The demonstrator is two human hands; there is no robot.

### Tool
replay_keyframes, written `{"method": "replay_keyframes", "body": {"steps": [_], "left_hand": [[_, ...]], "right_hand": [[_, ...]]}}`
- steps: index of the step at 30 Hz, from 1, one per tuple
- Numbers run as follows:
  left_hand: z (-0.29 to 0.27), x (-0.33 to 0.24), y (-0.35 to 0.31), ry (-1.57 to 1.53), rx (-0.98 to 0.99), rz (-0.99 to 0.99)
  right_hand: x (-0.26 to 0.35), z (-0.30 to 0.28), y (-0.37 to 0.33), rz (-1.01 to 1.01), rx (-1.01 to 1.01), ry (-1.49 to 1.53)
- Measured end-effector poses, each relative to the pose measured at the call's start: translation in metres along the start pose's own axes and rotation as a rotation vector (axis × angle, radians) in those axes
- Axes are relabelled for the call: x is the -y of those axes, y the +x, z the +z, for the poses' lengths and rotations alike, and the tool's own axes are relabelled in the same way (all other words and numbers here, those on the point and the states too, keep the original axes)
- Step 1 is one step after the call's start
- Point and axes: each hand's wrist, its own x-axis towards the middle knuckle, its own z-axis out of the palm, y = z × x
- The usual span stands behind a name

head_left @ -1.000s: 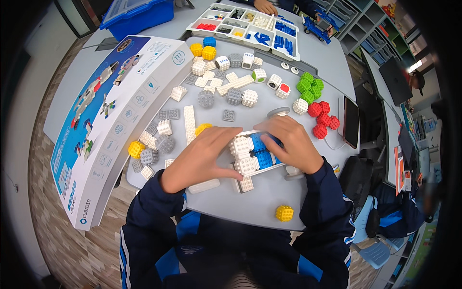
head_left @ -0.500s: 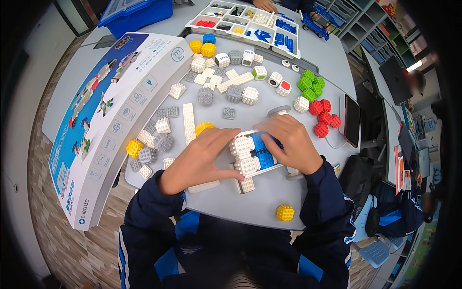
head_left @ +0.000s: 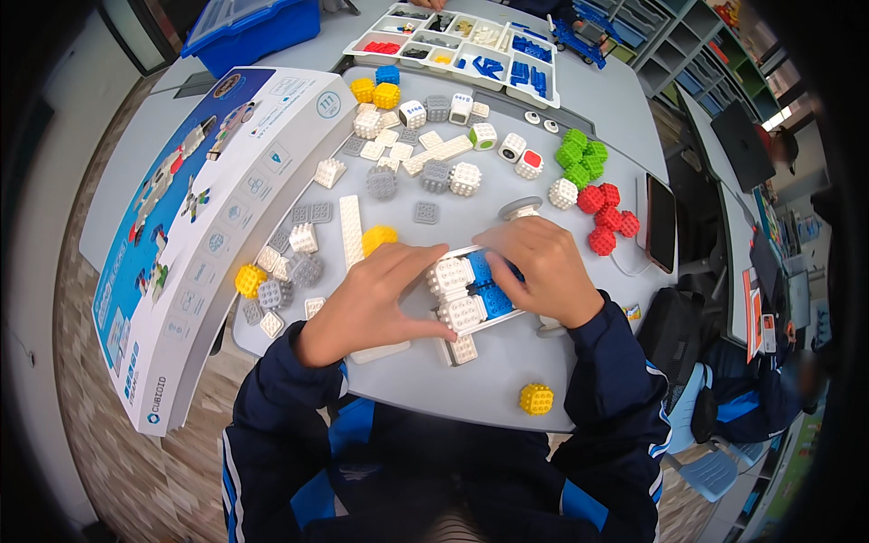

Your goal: The person assembles a small vehicle-like structure using interlocking plastic building blocks. They connect blue, white, and yellow pieces, attach wheels, and repeatedly adjust and reconfigure the assembly on a table.

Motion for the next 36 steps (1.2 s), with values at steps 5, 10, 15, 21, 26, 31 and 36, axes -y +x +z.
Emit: {"method": "replay_keyframes", "body": {"steps": [5, 10, 15, 21, 26, 31, 36], "left_hand": [[0.0, -0.001, 0.0, 0.0, 0.001, 0.003], [0.0, -0.006, 0.001, -0.029, 0.071, -0.016], [0.005, -0.013, 0.003, -0.04, 0.101, -0.053], [0.012, -0.011, 0.005, -0.041, 0.058, -0.106], [0.009, -0.005, 0.006, -0.034, 0.06, -0.062], [0.009, -0.003, 0.008, -0.037, 0.035, -0.076], [0.01, 0.001, 0.007, -0.059, 0.007, -0.075]], "right_hand": [[0.0, 0.0, -0.001, -0.005, 0.001, -0.006], [-0.001, -0.002, -0.001, 0.016, 0.0, 0.017], [0.0, -0.006, -0.003, 0.129, 0.062, 0.045], [-0.003, -0.033, -0.003, 0.086, 0.237, 0.124], [0.003, -0.039, -0.009, 0.082, 0.34, -0.064], [-0.004, -0.029, -0.007, 0.057, 0.297, -0.054], [-0.01, -0.027, -0.005, 0.053, 0.278, 0.003]]}}
